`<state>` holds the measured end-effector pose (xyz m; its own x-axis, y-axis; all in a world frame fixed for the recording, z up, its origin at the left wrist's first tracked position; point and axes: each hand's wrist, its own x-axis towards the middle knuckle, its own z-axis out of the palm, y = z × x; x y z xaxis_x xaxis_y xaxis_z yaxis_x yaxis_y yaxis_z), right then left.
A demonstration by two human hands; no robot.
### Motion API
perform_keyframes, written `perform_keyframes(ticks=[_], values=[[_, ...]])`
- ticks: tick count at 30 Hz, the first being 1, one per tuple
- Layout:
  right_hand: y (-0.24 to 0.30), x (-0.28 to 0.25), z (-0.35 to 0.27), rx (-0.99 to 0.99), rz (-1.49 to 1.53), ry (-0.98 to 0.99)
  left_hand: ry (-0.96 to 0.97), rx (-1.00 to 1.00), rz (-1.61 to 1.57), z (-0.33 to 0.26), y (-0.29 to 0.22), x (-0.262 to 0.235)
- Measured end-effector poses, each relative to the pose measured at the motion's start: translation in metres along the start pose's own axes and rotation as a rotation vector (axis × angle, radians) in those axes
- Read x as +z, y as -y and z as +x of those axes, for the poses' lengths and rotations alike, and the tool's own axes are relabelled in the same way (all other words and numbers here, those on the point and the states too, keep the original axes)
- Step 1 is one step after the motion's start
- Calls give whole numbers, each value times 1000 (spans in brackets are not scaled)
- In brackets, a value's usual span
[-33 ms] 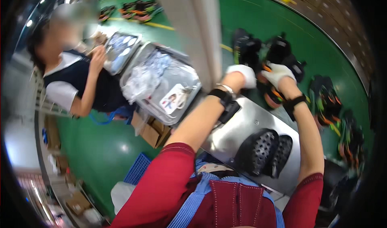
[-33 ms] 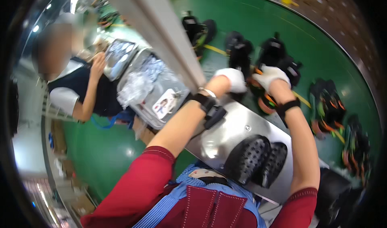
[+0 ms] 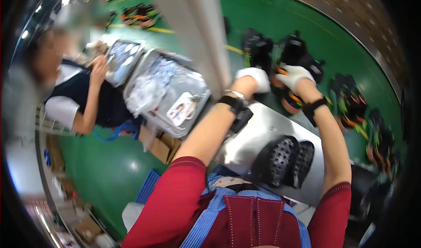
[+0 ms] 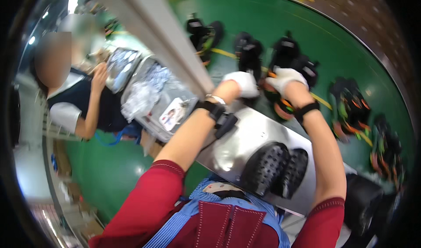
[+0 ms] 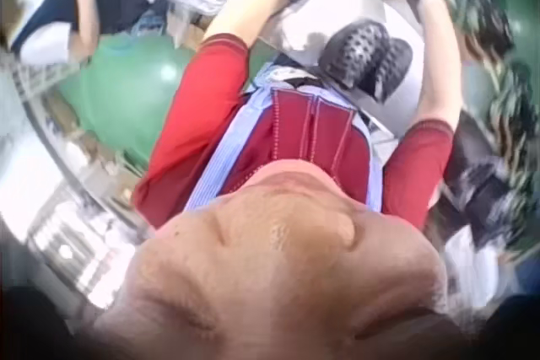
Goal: Manually inserting components into the interior of shoes on an assembly line station.
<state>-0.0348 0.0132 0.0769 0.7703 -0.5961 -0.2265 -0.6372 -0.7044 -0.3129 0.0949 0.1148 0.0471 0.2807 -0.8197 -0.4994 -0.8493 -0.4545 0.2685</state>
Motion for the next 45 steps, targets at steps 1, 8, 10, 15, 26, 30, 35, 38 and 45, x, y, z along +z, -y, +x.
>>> perform_keyframes(ticks=[1, 8, 10, 15, 26, 30, 35, 38, 45], values=[[-7, 7, 4, -45, -96, -48, -53, 39, 52, 6, 9, 5], [-49, -11, -57, 101, -180, 66, -258, -110, 18, -16, 0, 0], [-61, -14, -75, 148, -189, 67, -357, -148, 55, -24, -1, -4], [-61, -16, -110, 143, -256, 39, -825, -309, 266, -11, 20, 16], [-91, 10, -164, 20, -207, -604, -699, 526, -212, -37, -93, 34], [-114, 18, -179, 87, -374, -519, -372, 436, -192, -21, -118, 37], [-119, 9, -160, 167, 23, -89, -260, 179, 49, -16, -138, 42], [-118, -4, -159, 210, 44, 13, -253, 257, 45, -1, -134, 48], [-161, -4, -163, 310, 35, -186, -179, 318, -6, 5, -152, 40]])
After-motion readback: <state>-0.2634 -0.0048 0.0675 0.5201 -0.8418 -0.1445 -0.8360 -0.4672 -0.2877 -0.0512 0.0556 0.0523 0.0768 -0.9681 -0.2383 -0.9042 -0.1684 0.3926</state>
